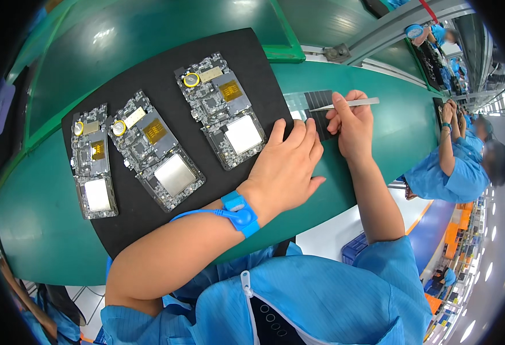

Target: The person uses tweezers to pick up small metallic strips from a tray and places them onto specific areas of circuit boards. The person repeats this process for multiple boards, carefully aligning the strips before moving the boards along the assembly line.

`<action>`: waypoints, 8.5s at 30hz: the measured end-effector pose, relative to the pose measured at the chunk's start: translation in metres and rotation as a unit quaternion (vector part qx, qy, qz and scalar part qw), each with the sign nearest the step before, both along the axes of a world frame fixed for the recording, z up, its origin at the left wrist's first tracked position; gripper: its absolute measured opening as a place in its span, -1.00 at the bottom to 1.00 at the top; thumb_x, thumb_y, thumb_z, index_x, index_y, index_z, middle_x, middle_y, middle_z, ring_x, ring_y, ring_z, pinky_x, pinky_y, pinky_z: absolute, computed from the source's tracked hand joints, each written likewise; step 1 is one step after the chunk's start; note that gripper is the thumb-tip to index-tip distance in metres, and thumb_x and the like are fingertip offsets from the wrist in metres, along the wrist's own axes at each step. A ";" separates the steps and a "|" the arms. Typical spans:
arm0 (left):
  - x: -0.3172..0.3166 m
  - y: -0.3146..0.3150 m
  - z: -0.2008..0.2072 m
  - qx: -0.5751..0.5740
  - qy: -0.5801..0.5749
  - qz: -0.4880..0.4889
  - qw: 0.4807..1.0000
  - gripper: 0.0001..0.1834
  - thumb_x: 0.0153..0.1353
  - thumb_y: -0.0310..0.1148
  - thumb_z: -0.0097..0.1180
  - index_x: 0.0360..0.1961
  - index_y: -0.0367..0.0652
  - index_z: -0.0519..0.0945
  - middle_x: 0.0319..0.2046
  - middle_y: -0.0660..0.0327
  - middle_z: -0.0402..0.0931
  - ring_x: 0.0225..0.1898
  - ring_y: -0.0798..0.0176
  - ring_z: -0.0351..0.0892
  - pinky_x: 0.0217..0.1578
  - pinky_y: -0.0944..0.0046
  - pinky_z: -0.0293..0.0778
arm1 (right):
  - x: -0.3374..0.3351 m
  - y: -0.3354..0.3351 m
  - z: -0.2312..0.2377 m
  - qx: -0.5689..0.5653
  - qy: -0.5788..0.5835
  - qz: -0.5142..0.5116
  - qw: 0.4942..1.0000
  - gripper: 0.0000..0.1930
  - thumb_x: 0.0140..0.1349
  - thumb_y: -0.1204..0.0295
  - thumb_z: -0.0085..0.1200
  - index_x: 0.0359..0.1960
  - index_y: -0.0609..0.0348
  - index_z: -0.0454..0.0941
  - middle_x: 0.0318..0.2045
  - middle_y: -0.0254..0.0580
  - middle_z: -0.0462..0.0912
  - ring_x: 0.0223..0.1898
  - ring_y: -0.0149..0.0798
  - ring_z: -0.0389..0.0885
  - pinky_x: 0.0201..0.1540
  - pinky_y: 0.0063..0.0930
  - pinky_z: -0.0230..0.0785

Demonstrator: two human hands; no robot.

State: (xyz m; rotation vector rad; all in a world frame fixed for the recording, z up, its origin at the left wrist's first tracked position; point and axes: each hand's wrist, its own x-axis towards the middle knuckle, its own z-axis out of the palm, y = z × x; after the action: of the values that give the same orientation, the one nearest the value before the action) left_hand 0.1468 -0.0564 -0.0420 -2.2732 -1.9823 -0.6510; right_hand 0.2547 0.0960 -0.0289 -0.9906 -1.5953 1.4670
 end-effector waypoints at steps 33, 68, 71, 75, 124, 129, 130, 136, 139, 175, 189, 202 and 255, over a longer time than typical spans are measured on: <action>-0.056 -0.175 0.010 -0.016 -0.013 0.229 0.973 -0.24 -0.01 -0.09 0.24 0.08 -0.51 0.40 0.07 -0.25 0.35 0.14 -0.23 0.33 0.13 -0.12 0.29 | -0.129 -0.154 0.016 -0.109 0.058 0.233 0.965 -0.75 0.26 0.49 0.13 -0.27 0.18 0.23 -0.56 -0.17 0.56 -0.62 -0.45 0.60 -0.62 -0.67 0.45; -0.069 -0.171 0.016 -0.003 -0.129 0.227 0.965 -0.37 -0.18 -0.16 0.36 -0.13 -0.38 0.48 0.14 -0.26 0.26 0.10 -0.14 0.31 0.04 -0.07 0.31 | -0.129 -0.166 0.011 -0.013 0.024 0.225 0.974 -0.76 0.28 0.54 0.09 -0.32 0.22 0.21 -0.53 -0.18 0.55 -0.53 -0.45 0.63 -0.59 -0.69 0.50; -0.069 -0.171 0.019 -0.014 -0.139 0.227 0.964 -0.37 -0.18 -0.17 0.36 -0.12 -0.38 0.48 0.16 -0.25 0.25 0.11 -0.14 0.30 0.06 -0.08 0.30 | -0.126 -0.167 0.005 0.065 0.059 0.226 0.970 -0.76 0.28 0.54 0.08 -0.30 0.23 0.20 -0.49 -0.15 0.56 -0.52 -0.46 0.63 -0.58 -0.70 0.50; -0.065 -0.175 0.016 -0.011 -0.121 0.234 0.965 -0.31 -0.15 -0.19 0.34 -0.02 -0.41 0.47 0.16 -0.21 0.26 0.16 -0.14 0.28 0.13 -0.11 0.26 | -0.124 -0.166 0.001 0.066 0.093 0.239 0.964 -0.76 0.26 0.58 0.08 -0.28 0.23 0.20 -0.47 -0.13 0.57 -0.55 -0.49 0.60 -0.58 -0.71 0.49; 0.011 -0.002 0.008 -0.012 0.011 -0.034 0.999 -0.30 0.14 -0.02 0.12 0.12 -0.43 0.41 0.16 -0.10 0.34 0.20 -0.01 0.26 0.25 -0.03 0.10 | 0.024 -0.002 0.005 0.001 -0.004 -0.019 1.000 -0.72 0.26 0.35 0.17 -0.25 0.16 0.29 -0.58 -0.17 0.59 -0.72 -0.49 0.44 -0.67 -0.69 0.21; 0.008 -0.002 0.005 0.005 -0.021 -0.023 0.999 -0.31 0.12 -0.02 0.14 0.10 -0.39 0.42 0.14 -0.19 0.33 0.17 -0.03 0.27 0.24 -0.01 0.10 | 0.015 -0.009 0.007 0.022 -0.031 0.010 0.999 -0.71 0.24 0.35 0.18 -0.26 0.19 0.28 -0.57 -0.16 0.60 -0.73 -0.50 0.45 -0.67 -0.69 0.26; 0.007 -0.002 0.007 0.002 -0.014 -0.024 1.000 -0.32 0.11 -0.02 0.15 0.09 -0.37 0.42 0.14 -0.19 0.33 0.16 -0.03 0.28 0.23 0.00 0.11 | 0.014 -0.008 0.008 0.023 -0.037 0.008 0.999 -0.71 0.24 0.35 0.18 -0.26 0.19 0.28 -0.57 -0.16 0.60 -0.73 -0.51 0.44 -0.67 -0.70 0.26; 0.008 0.000 0.004 0.016 -0.019 -0.027 0.999 -0.32 0.09 -0.01 0.16 0.07 -0.37 0.44 0.13 -0.18 0.34 0.15 0.00 0.28 0.22 0.02 0.11 | 0.009 -0.007 0.011 0.021 -0.059 0.015 0.998 -0.72 0.25 0.36 0.17 -0.26 0.18 0.28 -0.57 -0.15 0.60 -0.73 -0.51 0.43 -0.67 -0.69 0.27; 0.008 0.002 0.004 0.016 -0.016 -0.024 0.999 -0.33 0.09 -0.01 0.16 0.05 -0.36 0.46 0.13 -0.17 0.34 0.14 0.01 0.29 0.22 0.03 0.11 | 0.010 -0.004 0.009 0.016 -0.039 0.015 0.999 -0.73 0.25 0.37 0.17 -0.26 0.18 0.29 -0.58 -0.15 0.60 -0.72 -0.51 0.42 -0.66 -0.69 0.27; -0.088 -0.219 0.014 0.046 -0.032 0.319 0.946 -0.50 -0.03 -0.34 0.29 -0.06 -0.41 0.55 -0.05 -0.12 0.46 -0.02 -0.15 0.46 -0.07 0.00 0.45 | -0.170 -0.207 0.023 -0.097 0.044 0.249 0.963 -0.74 0.25 0.48 0.14 -0.27 0.20 0.23 -0.58 -0.16 0.58 -0.66 -0.55 0.52 -0.68 -0.76 0.32; -0.090 -0.218 0.004 0.067 -0.011 0.317 0.946 -0.56 -0.02 -0.34 0.25 -0.12 -0.41 0.60 -0.12 -0.10 0.52 -0.06 -0.11 0.50 -0.11 0.09 0.51 | -0.167 -0.215 0.009 -0.035 0.052 0.261 0.963 -0.77 0.25 0.55 0.13 -0.28 0.21 0.25 -0.51 -0.25 0.53 -0.48 -0.46 0.67 -0.61 -0.76 0.45; -0.091 -0.218 0.005 0.067 -0.011 0.316 0.946 -0.56 -0.03 -0.36 0.25 -0.12 -0.43 0.60 -0.13 -0.12 0.52 -0.07 -0.11 0.50 -0.11 0.10 0.51 | -0.168 -0.215 0.006 -0.022 0.063 0.275 0.959 -0.77 0.25 0.56 0.12 -0.29 0.22 0.25 -0.53 -0.29 0.51 -0.49 -0.49 0.65 -0.61 -0.76 0.45; -0.097 -0.242 0.033 0.044 -0.182 0.315 0.930 -0.46 0.05 -0.45 0.21 0.10 -0.37 0.45 0.10 -0.12 0.38 0.08 -0.16 0.41 0.01 0.11 0.44 | -0.134 -0.181 0.036 -0.050 0.205 0.260 0.942 -0.86 0.29 0.58 -0.07 -0.20 0.23 0.23 -0.56 -0.27 0.47 -0.73 -0.59 0.30 -0.76 -0.73 0.18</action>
State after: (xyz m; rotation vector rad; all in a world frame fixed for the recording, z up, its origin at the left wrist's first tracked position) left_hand 0.0500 -0.2980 -0.0086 -1.3845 -2.5802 -1.0940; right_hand 0.1210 -0.0846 0.0066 -0.2722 -1.5373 1.9715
